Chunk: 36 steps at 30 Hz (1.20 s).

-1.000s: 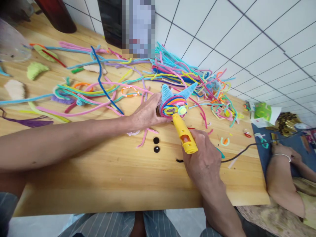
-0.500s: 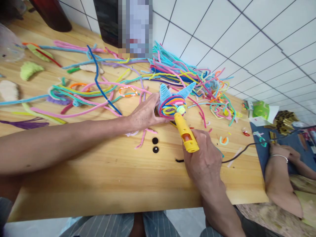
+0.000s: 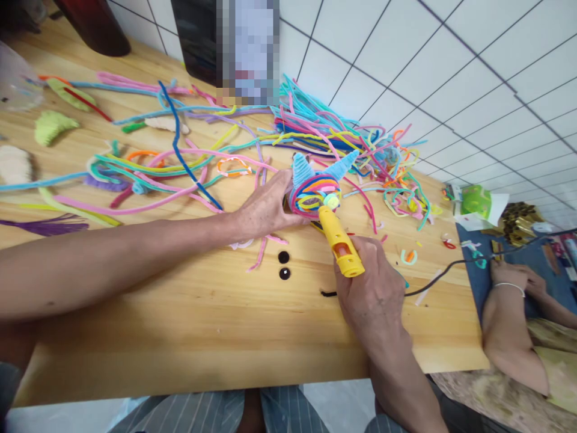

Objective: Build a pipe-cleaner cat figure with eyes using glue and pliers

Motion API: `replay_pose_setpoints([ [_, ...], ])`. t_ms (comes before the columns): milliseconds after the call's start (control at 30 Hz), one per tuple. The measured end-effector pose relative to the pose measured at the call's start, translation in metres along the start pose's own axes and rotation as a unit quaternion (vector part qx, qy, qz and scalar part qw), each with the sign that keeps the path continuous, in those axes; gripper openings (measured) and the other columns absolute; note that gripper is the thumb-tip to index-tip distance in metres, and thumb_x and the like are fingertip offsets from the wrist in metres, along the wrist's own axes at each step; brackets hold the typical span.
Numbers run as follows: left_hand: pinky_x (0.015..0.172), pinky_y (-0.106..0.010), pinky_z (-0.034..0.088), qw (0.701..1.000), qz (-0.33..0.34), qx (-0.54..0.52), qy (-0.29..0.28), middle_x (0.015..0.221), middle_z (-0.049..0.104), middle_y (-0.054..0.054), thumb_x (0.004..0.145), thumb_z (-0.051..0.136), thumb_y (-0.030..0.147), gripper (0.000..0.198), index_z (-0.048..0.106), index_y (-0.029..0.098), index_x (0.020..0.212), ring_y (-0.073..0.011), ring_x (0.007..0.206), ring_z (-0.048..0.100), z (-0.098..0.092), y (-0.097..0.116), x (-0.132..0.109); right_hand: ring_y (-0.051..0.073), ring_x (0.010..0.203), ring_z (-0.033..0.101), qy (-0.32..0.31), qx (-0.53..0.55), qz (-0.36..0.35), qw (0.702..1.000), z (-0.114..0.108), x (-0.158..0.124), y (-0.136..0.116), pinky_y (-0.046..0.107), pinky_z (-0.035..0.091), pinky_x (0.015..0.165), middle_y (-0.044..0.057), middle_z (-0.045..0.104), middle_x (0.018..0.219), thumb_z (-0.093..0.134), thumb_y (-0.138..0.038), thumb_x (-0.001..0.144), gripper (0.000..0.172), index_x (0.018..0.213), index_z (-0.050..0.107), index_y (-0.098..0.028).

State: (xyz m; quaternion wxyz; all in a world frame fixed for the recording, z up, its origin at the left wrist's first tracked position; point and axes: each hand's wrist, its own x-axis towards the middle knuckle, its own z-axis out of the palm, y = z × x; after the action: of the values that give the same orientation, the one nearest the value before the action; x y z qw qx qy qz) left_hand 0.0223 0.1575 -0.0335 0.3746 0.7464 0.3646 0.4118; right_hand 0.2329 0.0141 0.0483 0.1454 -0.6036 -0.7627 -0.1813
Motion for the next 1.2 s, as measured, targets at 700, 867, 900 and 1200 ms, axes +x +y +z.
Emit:
replay_pose_setpoints([
  [700,0.099,-0.044,0.06,1.0,0.013,0.016,0.009,0.138,0.066,-0.01,0.085,0.085,0.067,0.075,0.053,0.024,0.138,-0.0331,0.13,0.067,0.0004,-0.0013,-0.0011,0.023,0.079,0.073,0.01,-0.014,-0.017,1.0,0.0008,0.0017,0.0005,0.03,0.046,0.061,0.011,0.079,0.104,0.057,-0.04,0.11,0.025,0.12,0.066,-0.019],
  [867,0.099,-0.044,0.06,1.0,0.007,0.022,0.005,0.14,0.066,-0.011,0.085,0.086,0.066,0.076,0.053,0.025,0.138,-0.0332,0.132,0.066,0.0002,-0.0009,-0.0006,0.023,0.079,0.073,0.013,-0.028,-0.029,0.999,0.001,0.0012,0.0017,0.029,0.043,0.059,0.01,0.078,0.101,0.058,-0.04,0.111,0.024,0.119,0.066,-0.018],
  [900,0.099,-0.044,0.06,1.0,0.005,0.024,0.003,0.141,0.065,-0.011,0.085,0.087,0.066,0.076,0.053,0.024,0.139,-0.0334,0.133,0.066,0.0,-0.0005,-0.0004,0.023,0.079,0.073,0.014,-0.03,-0.031,0.999,0.0013,0.0011,0.0019,0.029,0.043,0.059,0.01,0.078,0.1,0.058,-0.04,0.11,0.025,0.118,0.066,-0.018],
  [1200,0.098,-0.044,0.059,1.0,0.007,0.021,0.004,0.144,0.065,-0.012,0.085,0.087,0.064,0.077,0.052,0.024,0.14,-0.0331,0.134,0.065,-0.0004,0.0011,-0.0001,0.022,0.078,0.071,0.014,-0.017,-0.012,1.0,0.0029,0.0005,0.0025,0.03,0.045,0.061,0.009,0.077,0.1,0.057,-0.043,0.11,0.028,0.116,0.067,-0.019],
])
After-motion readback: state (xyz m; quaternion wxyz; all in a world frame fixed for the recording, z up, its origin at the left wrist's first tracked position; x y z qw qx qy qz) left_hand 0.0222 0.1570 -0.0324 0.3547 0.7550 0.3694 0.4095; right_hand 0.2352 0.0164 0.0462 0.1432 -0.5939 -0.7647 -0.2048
